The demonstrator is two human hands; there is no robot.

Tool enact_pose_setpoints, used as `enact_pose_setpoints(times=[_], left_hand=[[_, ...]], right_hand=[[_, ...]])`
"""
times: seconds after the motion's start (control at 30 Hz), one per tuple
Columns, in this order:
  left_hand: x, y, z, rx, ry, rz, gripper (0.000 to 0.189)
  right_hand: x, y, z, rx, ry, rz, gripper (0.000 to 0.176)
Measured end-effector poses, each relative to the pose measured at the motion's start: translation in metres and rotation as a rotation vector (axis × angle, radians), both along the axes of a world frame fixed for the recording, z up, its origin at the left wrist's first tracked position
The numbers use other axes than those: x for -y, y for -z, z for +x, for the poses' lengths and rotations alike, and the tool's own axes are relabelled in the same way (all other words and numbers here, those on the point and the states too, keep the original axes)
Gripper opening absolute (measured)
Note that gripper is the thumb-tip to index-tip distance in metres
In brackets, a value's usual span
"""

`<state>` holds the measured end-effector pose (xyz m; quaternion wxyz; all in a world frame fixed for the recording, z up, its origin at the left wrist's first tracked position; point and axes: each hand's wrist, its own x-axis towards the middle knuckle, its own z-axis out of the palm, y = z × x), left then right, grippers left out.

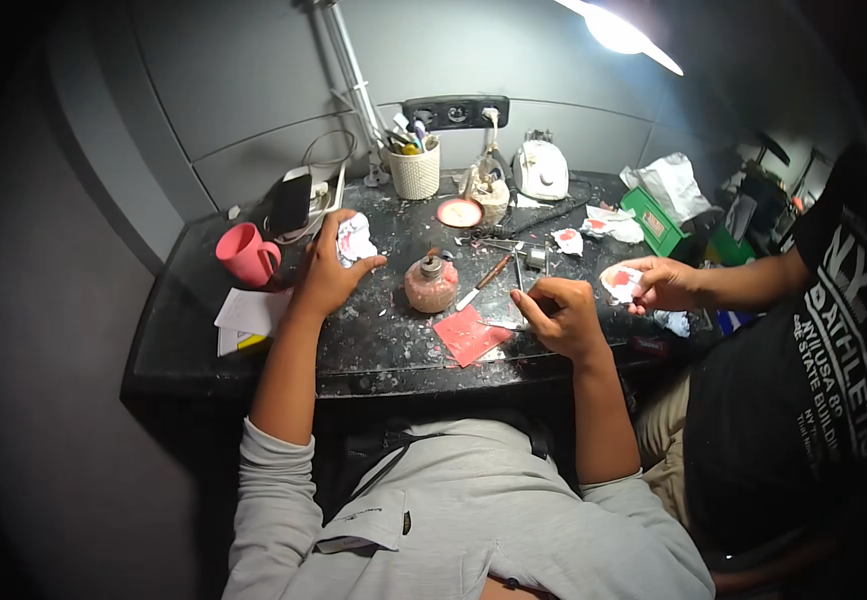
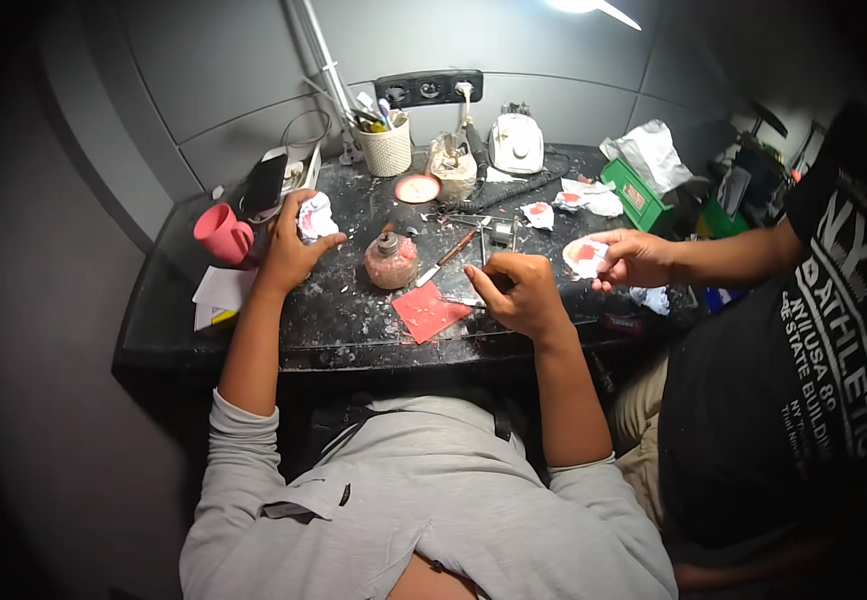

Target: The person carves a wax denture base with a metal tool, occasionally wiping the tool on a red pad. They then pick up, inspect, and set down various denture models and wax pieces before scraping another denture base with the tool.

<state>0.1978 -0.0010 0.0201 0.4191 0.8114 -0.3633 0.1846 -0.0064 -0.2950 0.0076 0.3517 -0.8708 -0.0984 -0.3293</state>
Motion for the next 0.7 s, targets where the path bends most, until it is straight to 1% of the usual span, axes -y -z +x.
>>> enact_pose_setpoints(times=[0.03,0.13,0.17,0.23,0.3,0.37,0.43,0.63,0.7], left_hand=[[0.001,0.001,0.002,-0.007,-0.012,-0.020,0.072],[0.000,0.006,0.009,0.065,0.064,-0.225,0.070],[0.000,0.006,0.010,0.065,0.050,-0.233,0.070],[0.000,0.005,0.012,0.146,0.052,-0.303,0.070],[-0.002,0.003,0.012,0.189,0.018,-0.288,0.071],[-0.001,0.001,0.013,0.291,0.025,-0.338,0.073],[-0.002,0.002,0.014,0.274,0.011,-0.326,0.074],[0.001,0.005,0.018,0.360,0.030,-0.339,0.074],[0.001,0.006,0.017,0.289,0.039,-0.358,0.075]], right_hand=[[0.000,0.003,0.001,0.009,0.025,0.014,0.030],[-0.001,0.005,0.002,0.013,0.043,0.023,0.030],[-0.001,0.004,0.002,0.013,0.047,0.032,0.029],[-0.002,0.003,0.003,0.017,0.043,0.000,0.029],[-0.003,0.005,0.003,0.015,0.061,0.009,0.028],[-0.003,0.004,0.004,0.014,0.059,0.001,0.028],[-0.003,0.005,0.004,0.016,0.064,-0.018,0.029],[-0.002,0.005,0.002,0.015,0.073,-0.007,0.028],[-0.001,0.004,0.002,0.026,0.076,-0.003,0.028]])
